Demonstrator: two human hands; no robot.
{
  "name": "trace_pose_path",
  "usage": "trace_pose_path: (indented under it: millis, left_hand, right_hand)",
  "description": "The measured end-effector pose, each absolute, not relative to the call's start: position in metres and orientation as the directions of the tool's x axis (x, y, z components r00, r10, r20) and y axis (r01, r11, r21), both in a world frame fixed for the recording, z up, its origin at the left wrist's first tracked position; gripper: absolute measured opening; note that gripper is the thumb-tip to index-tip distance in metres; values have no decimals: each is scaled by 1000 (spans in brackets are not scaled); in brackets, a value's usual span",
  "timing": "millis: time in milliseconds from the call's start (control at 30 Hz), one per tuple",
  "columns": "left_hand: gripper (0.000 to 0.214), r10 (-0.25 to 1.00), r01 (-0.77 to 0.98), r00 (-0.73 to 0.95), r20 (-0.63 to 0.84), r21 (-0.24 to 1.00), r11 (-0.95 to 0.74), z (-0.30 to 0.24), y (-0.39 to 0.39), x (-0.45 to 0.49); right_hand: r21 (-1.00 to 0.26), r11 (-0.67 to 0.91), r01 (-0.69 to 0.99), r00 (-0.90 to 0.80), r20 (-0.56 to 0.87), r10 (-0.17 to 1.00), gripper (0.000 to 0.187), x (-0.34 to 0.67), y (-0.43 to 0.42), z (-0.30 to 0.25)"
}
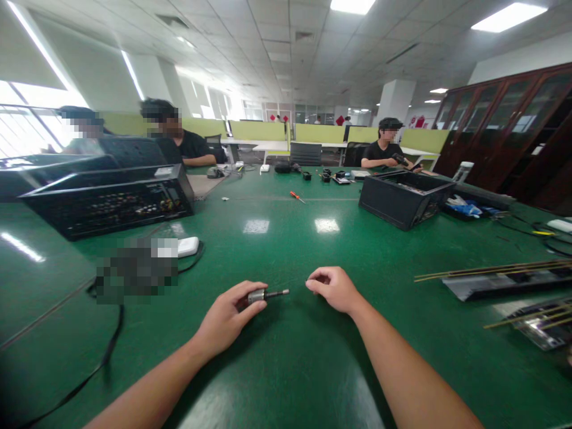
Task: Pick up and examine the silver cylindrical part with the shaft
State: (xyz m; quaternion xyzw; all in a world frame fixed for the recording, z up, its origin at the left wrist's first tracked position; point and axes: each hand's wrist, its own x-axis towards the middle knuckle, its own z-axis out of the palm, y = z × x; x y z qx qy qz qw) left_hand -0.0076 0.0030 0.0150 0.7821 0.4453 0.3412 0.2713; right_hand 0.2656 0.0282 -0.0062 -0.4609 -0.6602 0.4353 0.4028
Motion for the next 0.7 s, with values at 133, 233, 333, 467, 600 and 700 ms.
trace_pose_path:
  millis: [133, 233, 333, 467, 600, 700]
  left_hand:
    - [22, 880, 502, 374, 292, 734, -457, 14, 3, -7]
    - [22, 881, 504, 379, 283, 735, -453, 14, 2, -8]
    - [22, 880, 490, 389, 271, 748, -447, 14, 2, -8]
    - [25, 886, 482, 400, 235, 768, -421, 17, 1, -3]
    - [26, 896, 485, 431, 105, 810, -328, 29, -22, -3]
    - [25, 846, 522, 531, 47, 768, -371, 36, -59, -37]
  right_hand:
    - [-985, 74, 158, -303, 23, 953, 25, 294, 39, -12]
    - [-998, 22, 57, -284, 5, 959, 30, 301, 43, -17]
    - [-999, -30, -24, -230, -23, 973, 44, 300, 50, -22]
    - [-996, -43, -77, -90, -37, 995, 50, 303, 59, -25]
    - [-998, 17, -68, -27, 19, 999, 39, 307, 55, -21]
    - [-996, 50, -76, -55, 54, 997, 27, 293, 42, -13]
